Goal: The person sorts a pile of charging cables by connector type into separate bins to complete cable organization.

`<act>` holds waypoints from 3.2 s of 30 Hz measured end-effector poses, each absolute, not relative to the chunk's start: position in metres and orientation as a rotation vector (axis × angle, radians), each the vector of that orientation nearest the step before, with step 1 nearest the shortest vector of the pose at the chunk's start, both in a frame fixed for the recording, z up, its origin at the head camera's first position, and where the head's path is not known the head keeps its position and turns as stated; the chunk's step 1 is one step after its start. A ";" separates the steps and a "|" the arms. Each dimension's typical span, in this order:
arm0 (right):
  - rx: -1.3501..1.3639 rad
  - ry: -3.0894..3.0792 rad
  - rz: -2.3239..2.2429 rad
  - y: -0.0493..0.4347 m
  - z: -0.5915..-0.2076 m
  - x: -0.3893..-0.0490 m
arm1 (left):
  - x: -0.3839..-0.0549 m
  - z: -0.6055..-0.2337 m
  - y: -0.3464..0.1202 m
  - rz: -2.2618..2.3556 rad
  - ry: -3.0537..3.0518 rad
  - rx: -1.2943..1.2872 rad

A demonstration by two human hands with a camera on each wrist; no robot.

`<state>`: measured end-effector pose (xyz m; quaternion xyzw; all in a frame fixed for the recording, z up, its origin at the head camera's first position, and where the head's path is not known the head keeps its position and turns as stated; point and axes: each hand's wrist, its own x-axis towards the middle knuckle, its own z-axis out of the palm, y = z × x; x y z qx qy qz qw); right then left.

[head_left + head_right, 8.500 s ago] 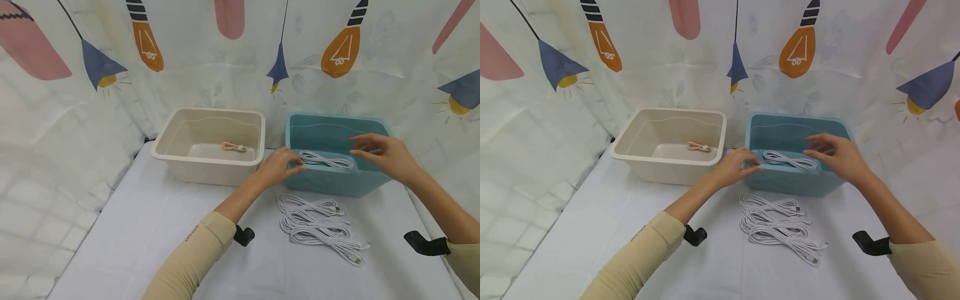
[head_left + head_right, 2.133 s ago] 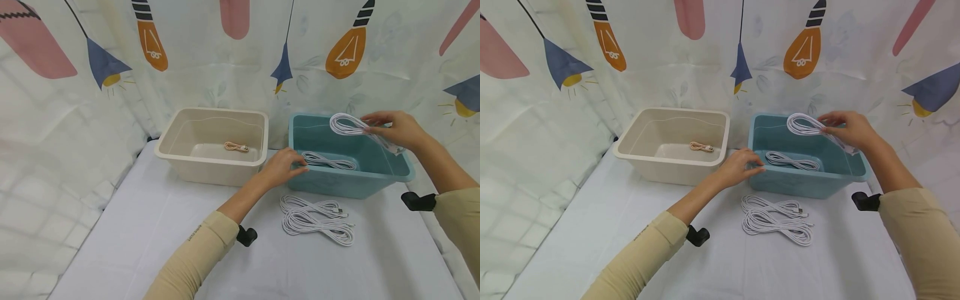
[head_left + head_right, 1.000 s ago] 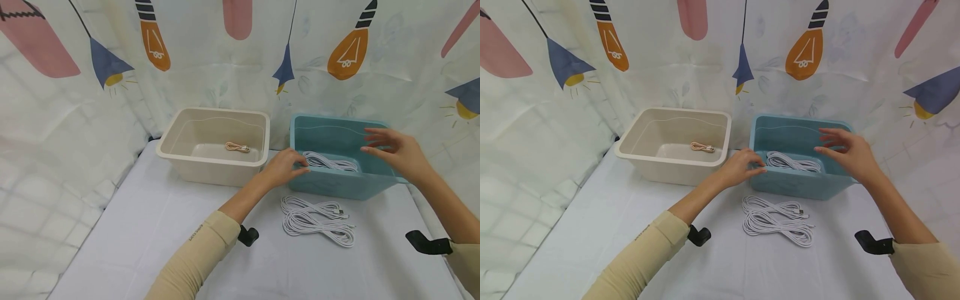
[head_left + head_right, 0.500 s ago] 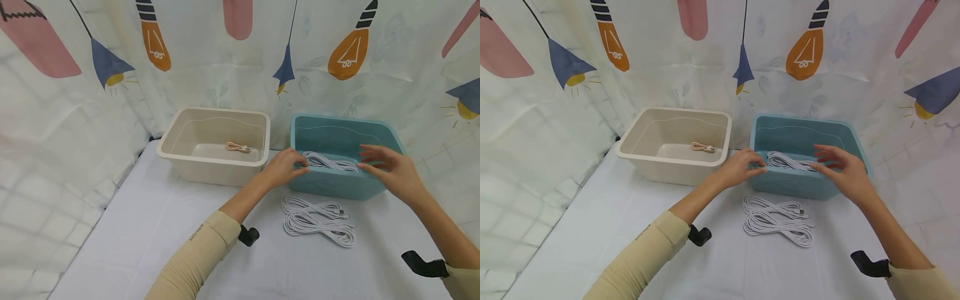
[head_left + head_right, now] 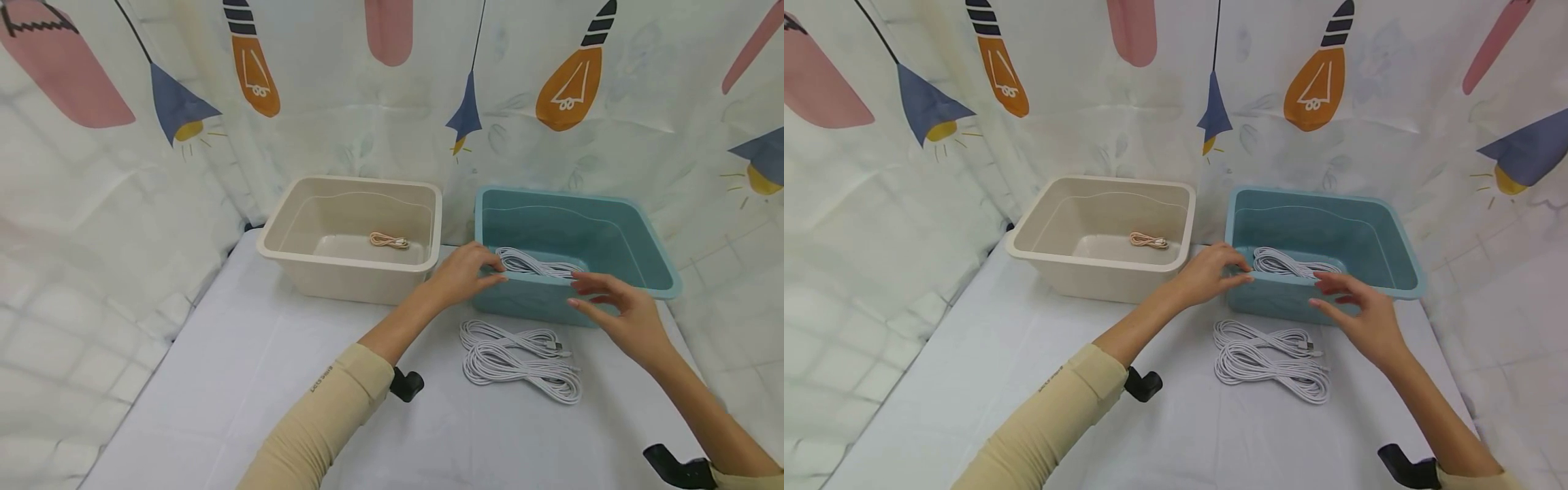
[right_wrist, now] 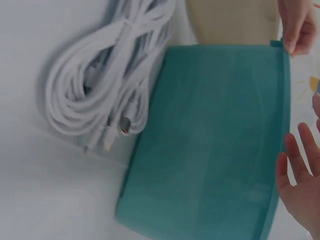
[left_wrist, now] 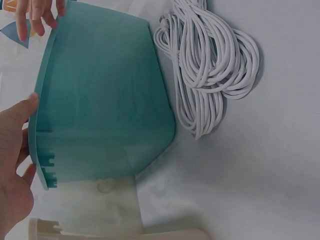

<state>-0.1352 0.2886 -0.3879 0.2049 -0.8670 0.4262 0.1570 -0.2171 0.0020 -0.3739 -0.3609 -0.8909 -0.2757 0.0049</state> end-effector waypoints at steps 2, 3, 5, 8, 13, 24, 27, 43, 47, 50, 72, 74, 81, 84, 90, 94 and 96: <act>0.582 -2.469 1.203 0.287 -0.395 -0.131 | -0.217 -0.374 0.002 -0.859 -2.793 -1.133; 0.576 -2.465 1.201 0.286 -0.398 -0.129 | -0.217 -0.374 0.002 -0.856 -2.793 -1.136; 0.568 -2.467 1.212 0.284 -0.404 -0.126 | -0.217 -0.373 0.002 -0.850 -2.796 -1.137; 0.566 -2.476 1.221 0.283 -0.415 -0.120 | -0.217 -0.373 0.002 -0.848 -2.796 -1.141; 0.605 -2.473 1.228 0.283 -0.433 -0.113 | -0.217 -0.374 0.003 -0.845 -2.800 -1.135; 0.582 -2.545 1.218 0.275 -0.464 -0.100 | -0.217 -0.372 0.003 -0.820 -2.801 -1.138; 0.578 -2.571 1.226 0.273 -0.472 -0.097 | -0.216 -0.372 0.002 -0.819 -2.799 -1.136; 0.584 -2.632 1.191 0.269 -0.510 -0.087 | -0.216 -0.373 0.003 -0.833 -2.807 -1.126; 0.585 -2.649 1.137 0.269 -0.516 -0.087 | -0.215 -0.372 0.003 -0.853 -2.804 -1.129; 0.561 -2.675 1.100 0.268 -0.519 -0.088 | -0.215 -0.373 0.003 -0.859 -2.798 -1.134; 0.676 -2.670 0.984 0.264 -0.504 -0.091 | -0.215 -0.374 0.002 -0.852 -2.804 -1.123; 0.681 -2.671 0.977 0.266 -0.501 -0.090 | -0.215 -0.374 0.002 -0.849 -2.804 -1.125; 0.726 -2.657 1.015 0.273 -0.486 -0.091 | -0.216 -0.374 0.002 -0.843 -2.804 -1.124; 0.750 -2.643 1.031 0.276 -0.481 -0.092 | -0.216 -0.373 0.002 -0.850 -2.804 -1.124; 0.780 -2.630 1.036 0.282 -0.470 -0.095 | -0.216 -0.374 0.002 -0.867 -2.805 -1.118; 0.785 -2.626 1.040 0.287 -0.461 -0.098 | -0.217 -0.374 0.002 -0.874 -2.807 -1.115; 0.785 -2.627 1.038 0.290 -0.456 -0.099 | -0.217 -0.374 0.002 -0.878 -2.806 -1.114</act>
